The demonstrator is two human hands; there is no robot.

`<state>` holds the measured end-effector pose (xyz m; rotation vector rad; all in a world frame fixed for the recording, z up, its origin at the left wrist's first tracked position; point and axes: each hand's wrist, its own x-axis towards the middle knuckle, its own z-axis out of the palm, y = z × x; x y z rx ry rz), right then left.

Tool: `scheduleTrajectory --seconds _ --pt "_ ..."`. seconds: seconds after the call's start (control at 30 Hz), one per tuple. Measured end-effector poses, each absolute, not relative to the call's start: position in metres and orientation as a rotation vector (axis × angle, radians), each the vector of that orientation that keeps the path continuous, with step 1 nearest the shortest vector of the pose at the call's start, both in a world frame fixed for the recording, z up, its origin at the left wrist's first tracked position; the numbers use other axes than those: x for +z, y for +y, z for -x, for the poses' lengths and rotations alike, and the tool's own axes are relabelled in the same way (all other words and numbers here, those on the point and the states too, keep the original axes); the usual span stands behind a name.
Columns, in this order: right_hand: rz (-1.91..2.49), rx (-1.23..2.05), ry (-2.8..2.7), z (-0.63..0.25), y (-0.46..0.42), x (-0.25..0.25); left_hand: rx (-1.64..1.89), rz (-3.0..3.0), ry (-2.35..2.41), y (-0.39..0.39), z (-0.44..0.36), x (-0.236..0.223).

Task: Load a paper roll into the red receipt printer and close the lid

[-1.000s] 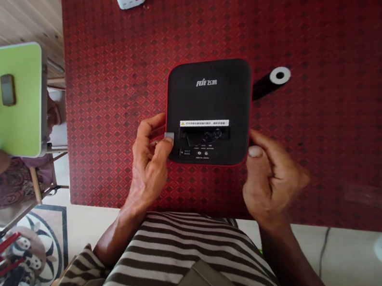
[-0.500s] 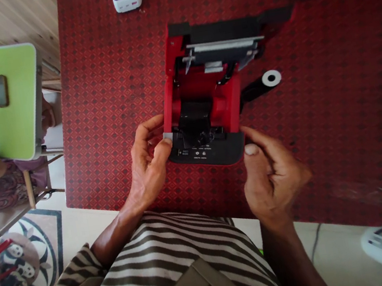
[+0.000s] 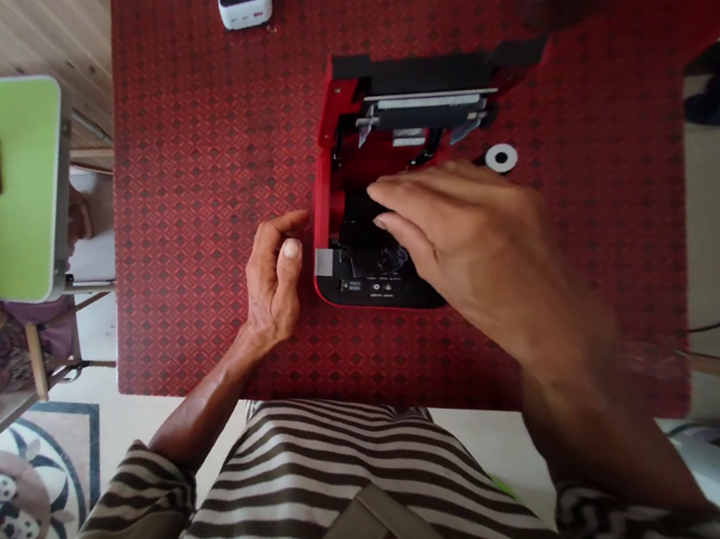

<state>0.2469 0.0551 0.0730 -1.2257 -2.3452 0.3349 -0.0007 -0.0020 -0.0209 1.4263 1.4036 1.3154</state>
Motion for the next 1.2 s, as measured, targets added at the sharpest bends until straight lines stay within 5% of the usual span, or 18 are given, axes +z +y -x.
scheduleTrajectory --seconds 0.43,1.2 --pt "1.319 0.357 -2.683 -0.231 0.101 0.065 1.298 -1.492 1.429 -0.008 -0.006 -0.014" --pt "1.415 0.265 -2.537 -0.247 0.060 0.135 1.268 -1.462 1.438 -0.011 -0.007 -0.009"
